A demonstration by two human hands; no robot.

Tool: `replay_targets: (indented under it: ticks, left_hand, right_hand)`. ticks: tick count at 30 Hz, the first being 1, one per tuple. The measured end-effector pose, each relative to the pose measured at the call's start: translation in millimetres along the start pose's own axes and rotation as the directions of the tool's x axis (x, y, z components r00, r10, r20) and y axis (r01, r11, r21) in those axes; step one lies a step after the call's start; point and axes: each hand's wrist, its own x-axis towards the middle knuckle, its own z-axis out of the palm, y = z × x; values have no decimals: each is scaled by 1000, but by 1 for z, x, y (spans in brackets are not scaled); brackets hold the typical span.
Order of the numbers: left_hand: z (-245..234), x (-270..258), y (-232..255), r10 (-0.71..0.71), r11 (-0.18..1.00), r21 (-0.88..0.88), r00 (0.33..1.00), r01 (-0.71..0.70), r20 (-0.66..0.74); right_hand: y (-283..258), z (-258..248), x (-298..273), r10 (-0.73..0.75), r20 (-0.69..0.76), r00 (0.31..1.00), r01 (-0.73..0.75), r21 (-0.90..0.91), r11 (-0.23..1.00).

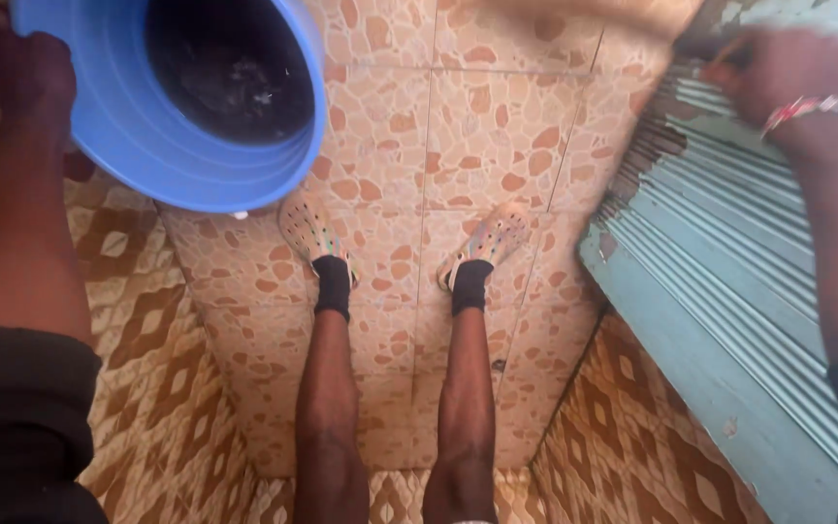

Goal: Sweeping a tiled floor using a traditional hand broom and water from a bucket.

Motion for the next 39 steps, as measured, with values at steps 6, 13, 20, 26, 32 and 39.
replay_targets:
  ticks: [6,13,20,26,32,39]
  left_hand:
    - [-59,-74,146,-331,936,-87,936,342,118]
    - [-73,-176,291,131,778,-627,968,34,215]
    - [-11,-168,285,-135,474,-706,836,526,532]
    - [159,-154,182,-319,145,-719,720,680,616]
    - [196,-98,132,-145,81,-547,552,833,821]
    - [88,-100,169,350,-561,-101,346,822,871]
  right_hand:
    - [72,50,50,190,-373,908,-9,437,900]
    - [-127,60,-14,319,-127,939,-202,545,814]
    - [-219,158,-76,405,243,881,-469,560,684]
    - [-265,170,-79,445,277,852,-518,565,642]
    - [-279,229,-59,721,278,635,-652,694,307]
    - [-279,164,-93,599,467,650,-532,843,-80]
